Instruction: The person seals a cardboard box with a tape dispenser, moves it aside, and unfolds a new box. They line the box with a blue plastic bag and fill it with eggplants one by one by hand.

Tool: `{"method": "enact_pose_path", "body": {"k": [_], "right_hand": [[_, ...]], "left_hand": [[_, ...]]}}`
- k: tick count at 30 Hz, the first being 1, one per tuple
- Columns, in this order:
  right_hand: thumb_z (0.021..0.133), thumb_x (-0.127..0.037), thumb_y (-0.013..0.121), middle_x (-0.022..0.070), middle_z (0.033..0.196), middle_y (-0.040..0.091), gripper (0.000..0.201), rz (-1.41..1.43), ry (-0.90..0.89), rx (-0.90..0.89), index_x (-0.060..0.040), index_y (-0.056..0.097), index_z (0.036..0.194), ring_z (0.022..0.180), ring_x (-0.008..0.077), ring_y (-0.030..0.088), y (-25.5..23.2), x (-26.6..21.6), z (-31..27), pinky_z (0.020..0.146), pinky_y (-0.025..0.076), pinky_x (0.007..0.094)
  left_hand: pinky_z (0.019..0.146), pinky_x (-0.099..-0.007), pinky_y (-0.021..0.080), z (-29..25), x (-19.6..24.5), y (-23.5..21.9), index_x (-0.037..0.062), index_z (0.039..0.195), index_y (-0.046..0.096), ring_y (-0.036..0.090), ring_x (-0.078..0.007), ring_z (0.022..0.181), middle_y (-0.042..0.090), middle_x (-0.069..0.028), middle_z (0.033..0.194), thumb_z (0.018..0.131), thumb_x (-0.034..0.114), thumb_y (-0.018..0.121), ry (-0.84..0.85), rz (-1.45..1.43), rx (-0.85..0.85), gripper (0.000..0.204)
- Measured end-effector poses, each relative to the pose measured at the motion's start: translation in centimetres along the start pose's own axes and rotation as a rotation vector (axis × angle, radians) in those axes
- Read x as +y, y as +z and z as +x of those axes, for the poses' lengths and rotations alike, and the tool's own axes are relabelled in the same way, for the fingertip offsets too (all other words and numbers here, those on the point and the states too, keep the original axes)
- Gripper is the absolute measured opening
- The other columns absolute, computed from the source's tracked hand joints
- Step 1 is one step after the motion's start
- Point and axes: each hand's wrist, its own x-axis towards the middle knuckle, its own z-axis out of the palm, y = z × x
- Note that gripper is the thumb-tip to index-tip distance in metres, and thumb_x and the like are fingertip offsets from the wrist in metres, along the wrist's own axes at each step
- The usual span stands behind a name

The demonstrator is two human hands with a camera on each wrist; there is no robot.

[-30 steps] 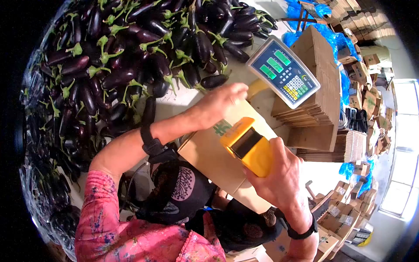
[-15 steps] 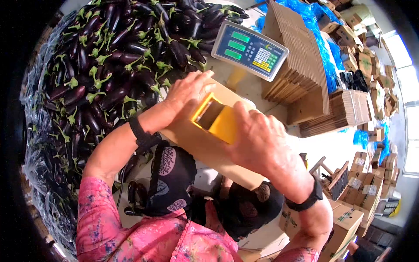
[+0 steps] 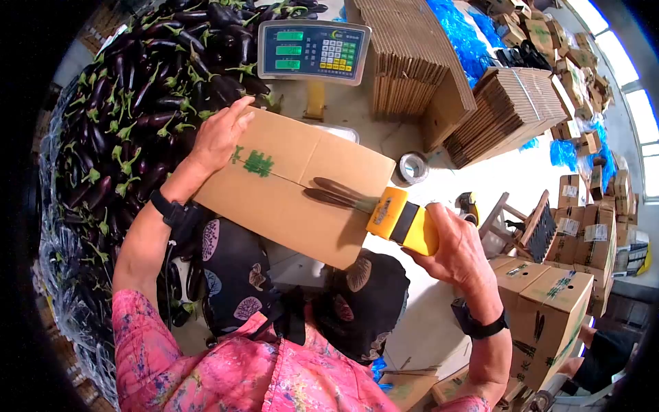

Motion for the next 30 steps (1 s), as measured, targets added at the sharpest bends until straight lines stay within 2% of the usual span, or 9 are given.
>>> {"method": "enact_pose_path", "body": {"k": [3,7,11,14,17,21,25,26,30], "right_hand": [[0.076,-0.031,0.079,0.0189,0.080,0.061,0.048,0.062,0.008,0.011,-0.0047,0.050,0.103,0.073,0.0392,0.064,1.2,0.4,-0.2,0.064,0.050,0.0438],[0.076,-0.029,0.079,0.0193,0.081,0.062,0.050,0.180,-0.007,0.017,-0.0037,0.049,0.107,0.074,0.0398,0.065,2.9,1.8,0.2,0.065,0.052,0.0434],[0.071,-0.023,0.081,0.0202,0.083,0.063,0.056,0.403,-0.038,0.115,-0.0010,0.048,0.110,0.078,0.0408,0.066,8.2,4.3,0.3,0.068,0.054,0.0434],[0.073,-0.022,0.080,0.0210,0.087,0.063,0.054,0.435,-0.024,0.204,-0.0003,0.046,0.109,0.081,0.0423,0.064,12.7,5.8,0.5,0.070,0.053,0.0440],[0.075,-0.025,0.078,0.0216,0.088,0.062,0.055,0.484,0.026,0.180,-0.0005,0.046,0.112,0.083,0.0426,0.064,15.1,7.3,-0.1,0.072,0.053,0.0443],[0.080,-0.031,0.077,0.0218,0.090,0.063,0.054,0.334,0.091,0.123,-0.0017,0.047,0.114,0.085,0.0424,0.064,17.3,9.7,-2.5,0.074,0.053,0.0437],[0.082,-0.035,0.076,0.0235,0.096,0.063,0.055,0.336,0.210,0.127,-0.0017,0.047,0.115,0.089,0.0419,0.064,17.3,10.8,-5.2,0.076,0.053,0.0446],[0.082,-0.035,0.075,0.0236,0.096,0.063,0.055,0.305,0.221,0.119,-0.0015,0.047,0.115,0.089,0.0419,0.064,17.0,10.8,-5.9,0.077,0.053,0.0445],[0.082,-0.033,0.074,0.0218,0.092,0.060,0.049,0.118,0.204,0.067,-0.0020,0.045,0.108,0.087,0.0419,0.062,16.1,10.9,-7.1,0.075,0.052,0.0472]], "left_hand": [[0.089,-0.0428,0.050,-0.1,0.4,-0.1,0.0132,0.136,0.052,0.062,-0.0399,0.107,0.065,-0.0212,0.117,0.100,0.037,0.048,-0.014,-0.028,-0.012,0.043],[0.091,-0.0404,0.049,0.0,0.8,-0.3,0.0115,0.135,0.053,0.062,-0.0381,0.109,0.065,-0.0201,0.118,0.101,0.033,0.048,-0.025,-0.042,-0.022,0.040],[0.093,-0.0387,0.049,0.1,0.8,-0.3,0.0086,0.135,0.052,0.062,-0.0375,0.113,0.064,-0.0206,0.120,0.101,0.033,0.047,-0.011,-0.069,-0.036,0.042],[0.095,-0.0380,0.048,0.2,1.3,-0.6,0.0066,0.135,0.052,0.060,-0.0375,0.116,0.063,-0.0214,0.124,0.101,0.033,0.047,-0.001,-0.118,-0.037,0.043],[0.096,-0.0383,0.047,0.3,1.7,-0.8,0.0062,0.135,0.052,0.060,-0.0378,0.117,0.062,-0.0216,0.125,0.102,0.035,0.046,-0.011,-0.141,-0.044,0.044],[0.089,-0.0413,0.050,0.2,1.2,-0.5,0.0087,0.131,0.055,0.063,-0.0401,0.107,0.065,-0.0218,0.116,0.100,0.033,0.048,0.069,-0.103,0.028,0.040],[0.090,-0.0410,0.050,0.1,0.6,-0.6,0.0086,0.133,0.054,0.063,-0.0399,0.108,0.065,-0.0226,0.117,0.101,0.034,0.046,0.105,-0.090,0.018,0.042],[0.099,-0.0376,0.045,0.1,1.3,-1.0,0.0052,0.133,0.055,0.059,-0.0359,0.121,0.061,-0.0221,0.127,0.102,0.038,0.045,0.041,-0.124,-0.033,0.046],[0.094,-0.0396,0.049,0.1,1.1,-0.5,0.0085,0.134,0.054,0.062,-0.0385,0.112,0.064,-0.0211,0.122,0.102,0.034,0.046,0.070,-0.106,0.005,0.042]]}}
